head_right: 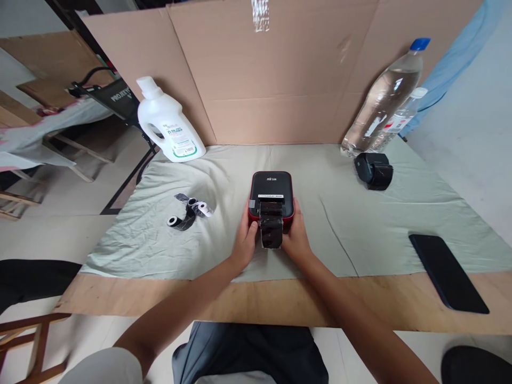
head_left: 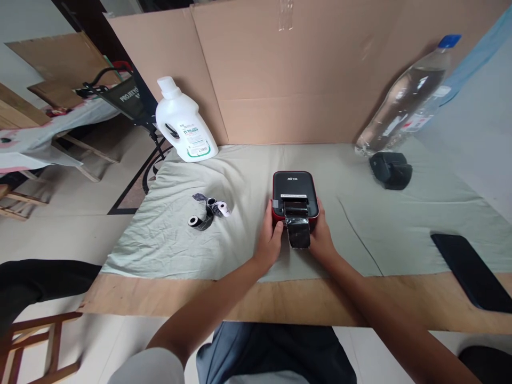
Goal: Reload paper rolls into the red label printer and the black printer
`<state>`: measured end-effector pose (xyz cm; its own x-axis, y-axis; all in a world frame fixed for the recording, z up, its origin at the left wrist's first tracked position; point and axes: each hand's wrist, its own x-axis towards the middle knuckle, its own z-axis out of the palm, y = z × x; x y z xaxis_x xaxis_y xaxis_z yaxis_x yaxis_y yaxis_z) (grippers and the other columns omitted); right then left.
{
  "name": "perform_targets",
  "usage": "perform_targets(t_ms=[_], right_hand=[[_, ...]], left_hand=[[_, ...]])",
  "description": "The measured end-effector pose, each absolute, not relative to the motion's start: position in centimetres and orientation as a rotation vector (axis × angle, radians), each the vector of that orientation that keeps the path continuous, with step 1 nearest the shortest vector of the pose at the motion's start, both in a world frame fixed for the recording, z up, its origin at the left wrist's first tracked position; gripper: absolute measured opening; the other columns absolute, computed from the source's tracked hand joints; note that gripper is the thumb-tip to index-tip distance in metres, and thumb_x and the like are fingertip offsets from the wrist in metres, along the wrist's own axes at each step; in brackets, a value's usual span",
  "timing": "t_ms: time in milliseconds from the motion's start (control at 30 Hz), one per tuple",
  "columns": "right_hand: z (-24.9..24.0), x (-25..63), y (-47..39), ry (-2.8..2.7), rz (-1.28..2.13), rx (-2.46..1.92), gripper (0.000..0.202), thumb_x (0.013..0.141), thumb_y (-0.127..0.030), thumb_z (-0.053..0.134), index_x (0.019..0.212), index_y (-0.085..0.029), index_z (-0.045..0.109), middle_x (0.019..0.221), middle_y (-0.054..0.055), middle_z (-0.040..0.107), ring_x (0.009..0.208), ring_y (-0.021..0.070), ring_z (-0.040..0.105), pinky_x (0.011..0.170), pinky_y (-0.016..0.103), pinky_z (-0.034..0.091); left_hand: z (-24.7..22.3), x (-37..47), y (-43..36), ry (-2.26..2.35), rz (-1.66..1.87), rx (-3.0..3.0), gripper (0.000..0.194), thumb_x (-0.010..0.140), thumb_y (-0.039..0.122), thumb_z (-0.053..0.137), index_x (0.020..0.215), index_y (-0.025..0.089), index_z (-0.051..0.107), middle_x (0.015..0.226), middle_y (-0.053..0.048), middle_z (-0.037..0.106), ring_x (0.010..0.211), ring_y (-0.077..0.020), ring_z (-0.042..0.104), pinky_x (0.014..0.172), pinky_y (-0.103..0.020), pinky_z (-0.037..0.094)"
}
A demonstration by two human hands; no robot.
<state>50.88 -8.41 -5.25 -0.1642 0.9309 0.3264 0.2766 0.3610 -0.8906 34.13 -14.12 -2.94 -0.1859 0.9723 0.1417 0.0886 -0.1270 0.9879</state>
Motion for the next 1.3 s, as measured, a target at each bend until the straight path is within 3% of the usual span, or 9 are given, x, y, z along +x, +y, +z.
perform_targets(t_ms=[100,300,567,833,1033,1300], right_hand=[[-5.3,51.1,-8.3,-1.624,0.840,-1.120,0.116,0.080,-0.053,0.084,0.174,-0.032,0.020,0.163,0.017,0.054,0.138,0.0406,0.065,0.117,0.067,0.050],[-4.9,51.7,-7.7,-1.646,0.733,-1.130,0.084,0.084,-0.045,0.079,0.161,-0.042,0.046,0.149,0.009,0.066,0.106,0.0321,0.076,0.097,0.058,0.064],[-4.9,51.9,-7.5,-1.670,0.721,-1.085,0.084,0.081,-0.036,0.082,0.157,-0.030,0.047,0.142,0.013,0.066,0.081,0.0194,0.068,0.077,0.042,0.065],[-5.0,52.6,-6.7,-1.734,0.638,-1.065,0.079,0.081,-0.039,0.081,0.152,-0.028,0.047,0.142,0.015,0.063,0.112,0.0298,0.069,0.088,0.046,0.063],[-3.8,52.3,-5.6,-1.896,0.463,-1.022,0.072,0.082,-0.037,0.077,0.149,-0.025,0.051,0.133,0.015,0.062,0.119,0.0349,0.067,0.099,0.053,0.060],[-2.7,52.6,-5.1,-1.979,0.451,-1.039,0.072,0.081,-0.032,0.073,0.151,-0.029,0.055,0.135,0.015,0.061,0.120,0.0356,0.068,0.098,0.049,0.061]], left_hand=[[-3.0,33.8,-13.9,1.372,1.427,1.287,0.065,0.112,0.050,0.039,0.174,0.037,0.024,0.183,0.003,0.025,0.170,-0.0214,0.022,0.142,-0.044,0.017],[-3.3,33.1,-13.1,1.397,1.383,1.396,0.065,0.111,0.054,0.042,0.171,0.032,0.030,0.183,-0.005,0.025,0.171,-0.0241,0.021,0.142,-0.046,0.016],[-5.0,32.7,-12.2,1.359,1.510,1.463,0.055,0.108,0.056,0.050,0.155,0.027,0.048,0.169,-0.013,0.044,0.162,-0.0307,0.039,0.135,-0.053,0.030],[-5.1,32.3,-11.7,1.381,1.575,1.618,0.044,0.108,0.045,0.054,0.147,0.026,0.052,0.160,-0.016,0.050,0.154,-0.0309,0.048,0.129,-0.052,0.038],[-4.8,31.6,-11.3,1.450,1.567,1.700,0.038,0.107,0.041,0.053,0.141,0.024,0.055,0.154,-0.016,0.056,0.149,-0.0303,0.052,0.124,-0.051,0.043],[-4.8,31.7,-11.2,1.427,1.554,1.641,0.043,0.105,0.042,0.055,0.143,0.022,0.054,0.149,-0.017,0.058,0.148,-0.0318,0.053,0.126,-0.054,0.042]])
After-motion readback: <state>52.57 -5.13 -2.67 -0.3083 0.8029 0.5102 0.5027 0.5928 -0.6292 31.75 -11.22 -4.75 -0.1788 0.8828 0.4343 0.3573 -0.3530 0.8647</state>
